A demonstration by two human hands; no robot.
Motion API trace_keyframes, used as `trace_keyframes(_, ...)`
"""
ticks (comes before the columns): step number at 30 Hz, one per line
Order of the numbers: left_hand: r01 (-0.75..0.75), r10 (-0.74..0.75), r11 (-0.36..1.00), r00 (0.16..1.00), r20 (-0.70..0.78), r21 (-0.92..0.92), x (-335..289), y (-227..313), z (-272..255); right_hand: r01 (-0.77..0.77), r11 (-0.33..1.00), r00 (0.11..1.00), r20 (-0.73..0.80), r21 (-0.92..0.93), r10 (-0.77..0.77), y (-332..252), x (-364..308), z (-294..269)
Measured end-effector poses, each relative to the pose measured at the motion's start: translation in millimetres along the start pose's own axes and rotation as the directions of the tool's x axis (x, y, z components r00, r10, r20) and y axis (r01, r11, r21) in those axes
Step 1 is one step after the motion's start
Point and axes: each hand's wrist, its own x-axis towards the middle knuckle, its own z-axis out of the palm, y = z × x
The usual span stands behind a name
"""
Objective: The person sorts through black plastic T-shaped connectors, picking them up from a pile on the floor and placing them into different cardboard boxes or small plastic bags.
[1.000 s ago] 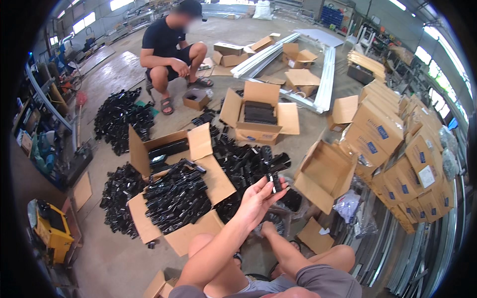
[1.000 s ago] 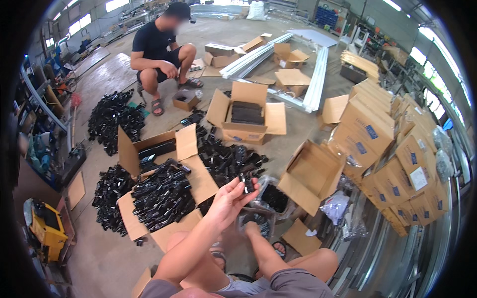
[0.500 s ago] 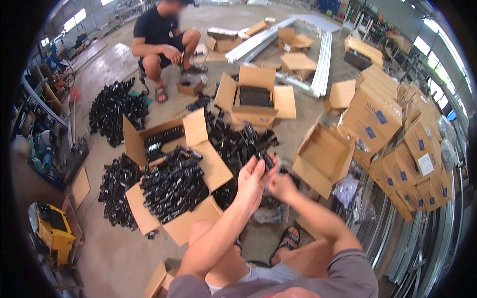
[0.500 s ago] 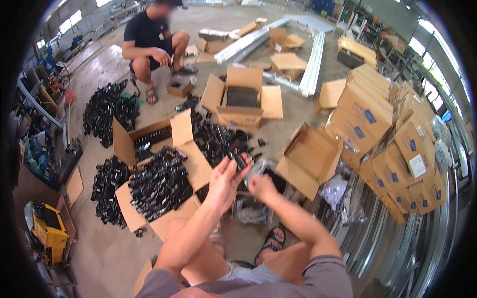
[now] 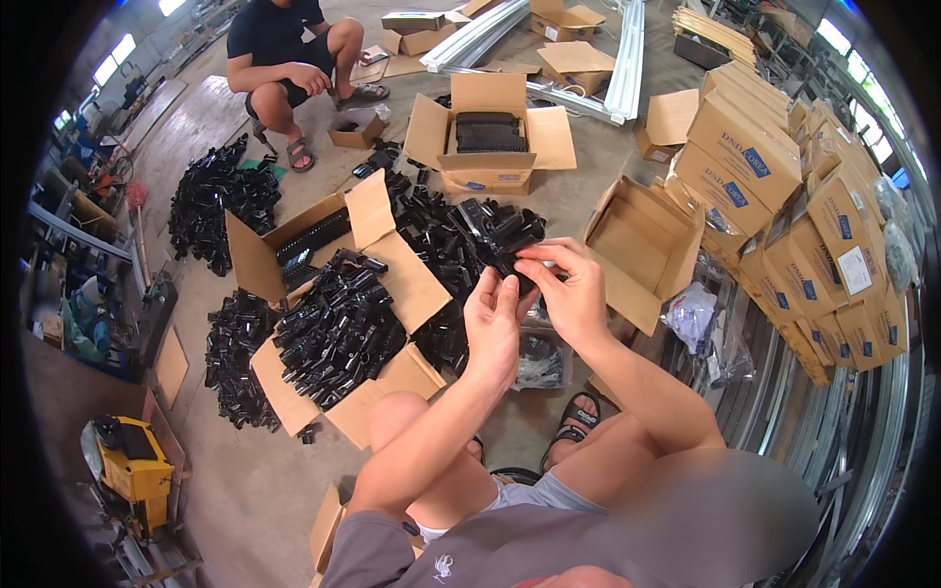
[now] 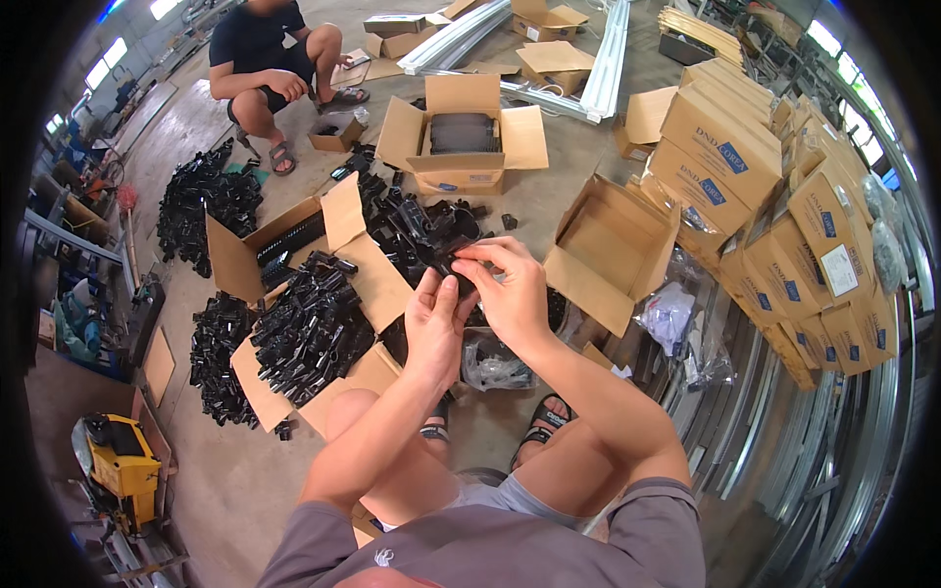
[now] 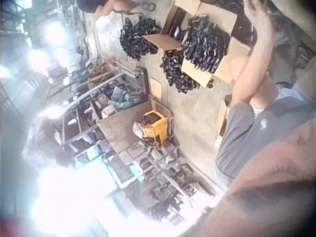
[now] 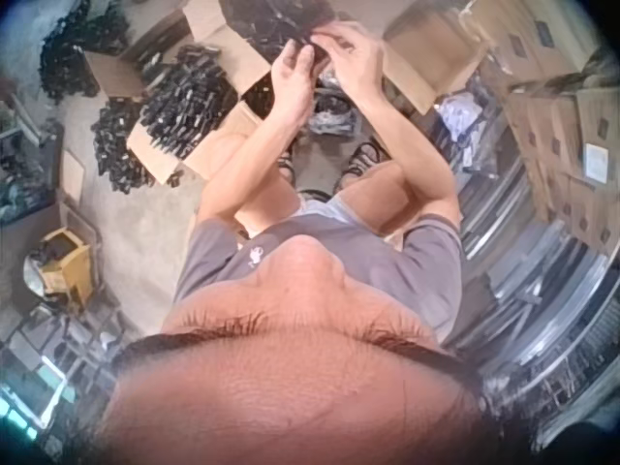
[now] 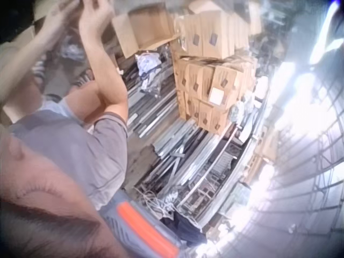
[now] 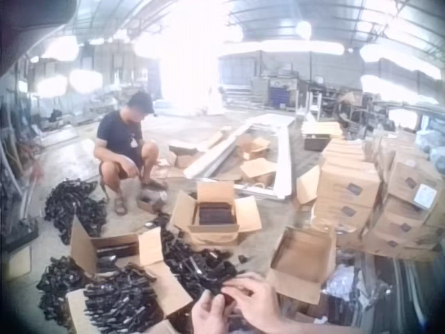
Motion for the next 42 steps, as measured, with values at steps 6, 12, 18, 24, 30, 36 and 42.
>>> trace_keyframes(6, -0.009, 0.009, 0.999, 1.0, -0.013, 0.035, -1.7, -4.1, 7.4, -0.096, 0.995, 0.994, -0.044, 0.034, 0.098, 9.0, -3.1, -2.7)
trace_keyframes(12, -0.031, 0.033, 0.997, 0.999, -0.017, 0.073, -2.2, -8.8, 11.1, -0.051, 0.998, 0.999, -0.017, -0.033, 0.05, 11.6, -5.2, -10.3)
trace_keyframes(18, -0.011, 0.014, 0.996, 0.999, -0.035, 0.087, -2.6, -13.1, 16.2, -0.02, 0.996, 0.999, -0.026, -0.084, 0.018, 13.8, -7.0, -21.4)
trace_keyframes(24, -0.018, 0.018, 0.993, 1.0, -0.003, 0.117, -0.7, -12.5, 16.6, 0.05, 0.988, 0.999, 0.014, -0.146, -0.048, 6.5, -5.1, -28.3)
trace_keyframes(30, 0.006, -0.007, 0.995, 1.0, 0.008, 0.096, -2.2, -9.6, 22.5, 0.056, 0.989, 0.998, 0.014, -0.138, -0.055, 8.2, -3.4, -33.6)
trace_keyframes(36, 0.036, -0.034, 0.994, 0.999, -0.015, 0.101, -2.9, -9.3, 22.2, 0.07, 0.985, 0.997, 0.034, -0.16, -0.066, 6.0, -4.2, -36.8)
trace_keyframes(42, 0.034, -0.031, 0.992, 0.999, -0.022, 0.118, -3.1, -10.0, 22.9, 0.024, 0.992, 1.0, 0.006, -0.124, -0.024, 7.7, -5.6, -36.0)
